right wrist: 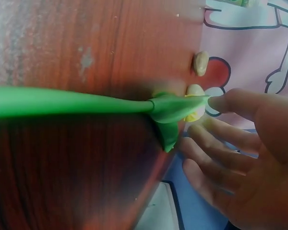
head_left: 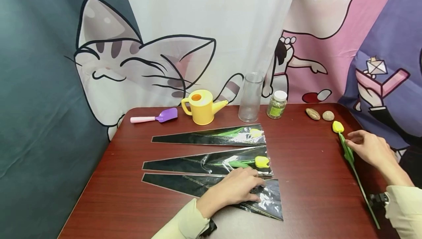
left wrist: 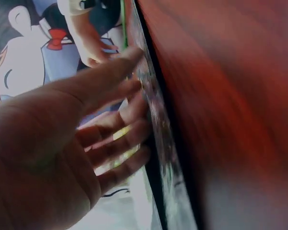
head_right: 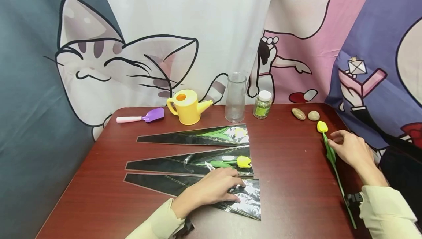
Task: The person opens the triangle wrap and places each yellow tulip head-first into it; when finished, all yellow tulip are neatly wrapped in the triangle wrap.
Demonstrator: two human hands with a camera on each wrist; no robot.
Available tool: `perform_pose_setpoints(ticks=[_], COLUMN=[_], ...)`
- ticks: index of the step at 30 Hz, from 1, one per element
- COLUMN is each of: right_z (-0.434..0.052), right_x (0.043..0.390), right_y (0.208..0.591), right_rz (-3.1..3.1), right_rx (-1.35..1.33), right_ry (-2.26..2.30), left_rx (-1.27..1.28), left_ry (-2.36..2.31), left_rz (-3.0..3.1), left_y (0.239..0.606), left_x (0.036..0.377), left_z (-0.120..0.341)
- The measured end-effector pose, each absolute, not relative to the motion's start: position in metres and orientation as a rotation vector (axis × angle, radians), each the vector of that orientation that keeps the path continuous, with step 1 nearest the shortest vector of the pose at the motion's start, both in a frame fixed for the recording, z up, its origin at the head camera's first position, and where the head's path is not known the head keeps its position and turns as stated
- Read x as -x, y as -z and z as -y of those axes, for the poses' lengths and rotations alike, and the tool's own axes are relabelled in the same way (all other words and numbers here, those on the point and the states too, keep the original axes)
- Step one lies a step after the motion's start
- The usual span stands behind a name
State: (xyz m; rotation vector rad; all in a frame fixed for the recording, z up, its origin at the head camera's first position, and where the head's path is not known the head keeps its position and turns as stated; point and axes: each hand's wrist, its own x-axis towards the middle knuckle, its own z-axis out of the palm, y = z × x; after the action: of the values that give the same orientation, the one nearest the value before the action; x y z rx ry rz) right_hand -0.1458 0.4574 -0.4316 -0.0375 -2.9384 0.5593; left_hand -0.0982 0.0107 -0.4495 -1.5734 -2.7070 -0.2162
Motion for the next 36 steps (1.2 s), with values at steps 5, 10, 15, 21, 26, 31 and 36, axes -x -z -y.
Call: perform_pose_setpoints(ticks=[5,10,15,21,26,31,36], right_z=[-0.460,-0.469,-0.481,-0.488,-0.490,-0.487,-0.467], right_x=[0.144,0.142,0.135,0.128,0.135,0.143,0.142], right_y=[0.438,0.439,0.440,0.452,0.456,0.453,0.439], right_rz=[2.932,2.912,2.808,2.682,2.599,2.515,2.510], right_rx=[-0.021,-0.194,-0.573,-0.898,-1.053,-1.138,-1.135], right_ry=[-0.567,-0.478,-0.364,-0.396,-0.384,-0.351,-0.319], left_rx=[1.574,1.585,1.592,1.625,1.631,1.612,1.622], left_ry=[0.249,0.253,0.250,0.296,0.400,0.474,0.474], left_rz=[2.678,2.639,2.607,2.582,2.594,2.594,2.584], left_y=[0.454,0.457,0.457,0.457,0.454,0.452,0.452], left_x=[0.100,0.100,0.100,0.102,0.101,0.101,0.100], left_z=[-0.011,-0.013,-0.013,-0.012,-0.013,-0.014,-0.013])
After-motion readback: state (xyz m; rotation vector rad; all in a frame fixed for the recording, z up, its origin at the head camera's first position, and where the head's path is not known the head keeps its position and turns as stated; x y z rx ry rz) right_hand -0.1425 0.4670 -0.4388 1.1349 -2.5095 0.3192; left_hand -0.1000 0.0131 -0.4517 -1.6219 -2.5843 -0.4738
